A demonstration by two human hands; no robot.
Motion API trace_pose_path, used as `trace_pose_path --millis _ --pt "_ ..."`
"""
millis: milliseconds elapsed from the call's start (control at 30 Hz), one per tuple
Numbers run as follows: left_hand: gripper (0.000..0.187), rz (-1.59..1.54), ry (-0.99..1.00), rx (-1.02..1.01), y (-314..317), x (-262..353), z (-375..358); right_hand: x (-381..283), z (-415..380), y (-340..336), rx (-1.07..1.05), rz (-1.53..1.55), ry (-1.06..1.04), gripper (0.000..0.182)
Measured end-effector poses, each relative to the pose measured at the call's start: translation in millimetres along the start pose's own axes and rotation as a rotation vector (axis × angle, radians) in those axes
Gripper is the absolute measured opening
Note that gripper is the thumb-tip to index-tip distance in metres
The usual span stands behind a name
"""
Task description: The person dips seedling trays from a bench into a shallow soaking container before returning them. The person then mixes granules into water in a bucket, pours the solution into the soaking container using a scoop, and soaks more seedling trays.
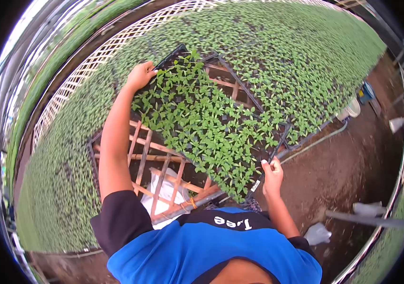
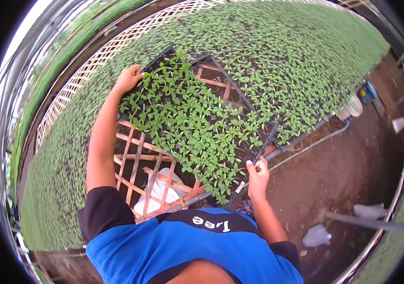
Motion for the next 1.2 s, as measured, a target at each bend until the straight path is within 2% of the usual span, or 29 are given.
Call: trace_pose_path --millis 133,167,267,300,400,433,467,500,600,667,700,733,833,867,1000,1133,1167,1200 --pt "0.026 -0.065 0.140 -0.005 68.1 -14.9 74.9 15.8 -32.3 4.6 0.130 -0.015 -0.043 0.029" --pt "0.026 -0.081 0.083 -0.044 80.1 -10.0 84.2 21.8 -37.8 3.1 0.158 -0.025 -0.040 0.028" --pt "0.025 -0.083 0.149 -0.050 135.5 -20.7 123.8 44.4 -48.7 -2.5 0.258 -0.028 -0.011 0.027" --pt "0.024 -0.069 0.079 -0.074 150.2 -22.8 129.9 49.4 -51.8 -3.0 0.290 -0.020 0.007 0.026" --pt "0.024 -0.134 0.068 -0.088 193.2 -35.1 143.7 47.8 -53.3 4.7 0.405 0.050 0.098 0.021" --pt "0.024 -0.170 0.053 -0.146 217.2 -47.1 150.2 57.5 -54.9 -2.7 0.409 -0.007 0.105 0.021" --pt "0.026 -0.135 -0.046 -0.211 236.9 -54.7 156.2 59.4 -59.2 -8.7 0.422 -0.044 0.189 0.020" --pt "0.029 -0.120 -0.042 -0.277 239.6 -49.6 153.2 60.5 -63.0 -10.6 0.427 -0.081 0.271 0.019" --pt "0.021 -0.048 -0.020 -0.348 252.8 -52.7 162.6 64.8 -65.2 -9.1 0.431 -0.066 0.446 0.016" --pt "0.019 -0.050 0.037 -0.340 255.7 -52.3 164.1 70.5 -59.6 -10.6 0.406 -0.045 0.435 0.013" --pt "0.017 -0.040 0.070 -0.258 257.0 -52.9 166.0 69.9 -57.7 -9.1 0.406 -0.029 0.430 0.013" --pt "0.018 -0.068 -0.016 -0.272 261.3 -57.6 165.4 71.1 -57.3 -9.1 0.409 -0.012 0.424 0.013" --pt "0.019 -0.093 -0.047 -0.179 268.2 -67.1 175.0 67.7 -38.4 -10.0 0.450 -0.111 0.361 0.011" --pt "0.017 -0.141 -0.135 -0.157 260.1 -65.9 170.1 65.8 -31.8 -10.7 0.454 -0.154 0.327 0.011" --pt "0.016 -0.030 -0.227 -0.205 281.3 -80.6 179.1 66.9 -23.0 -7.8 0.471 -0.231 0.314 0.012" --pt "0.032 -0.048 -0.122 -0.146 304.9 -102.0 192.9 76.9 -23.6 -12.7 0.511 -0.145 0.379 0.011" --pt "0.033 0.004 -0.045 -0.116 301.6 -97.3 190.8 67.4 -22.6 -7.7 0.531 -0.234 0.335 0.011" --pt "0.031 -0.020 -0.130 -0.118 307.8 -105.5 193.7 78.0 -21.2 -10.9 0.497 -0.185 0.348 0.011"
Point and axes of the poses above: each hand's wrist, its own z-axis towards the middle knuckle, its own y-axis out of the palm, x = y × z, the point moved 6 cm from there along z, towards the middle knuckle, and after that the axes turned 1 degree about y, right-handed, at the moved point
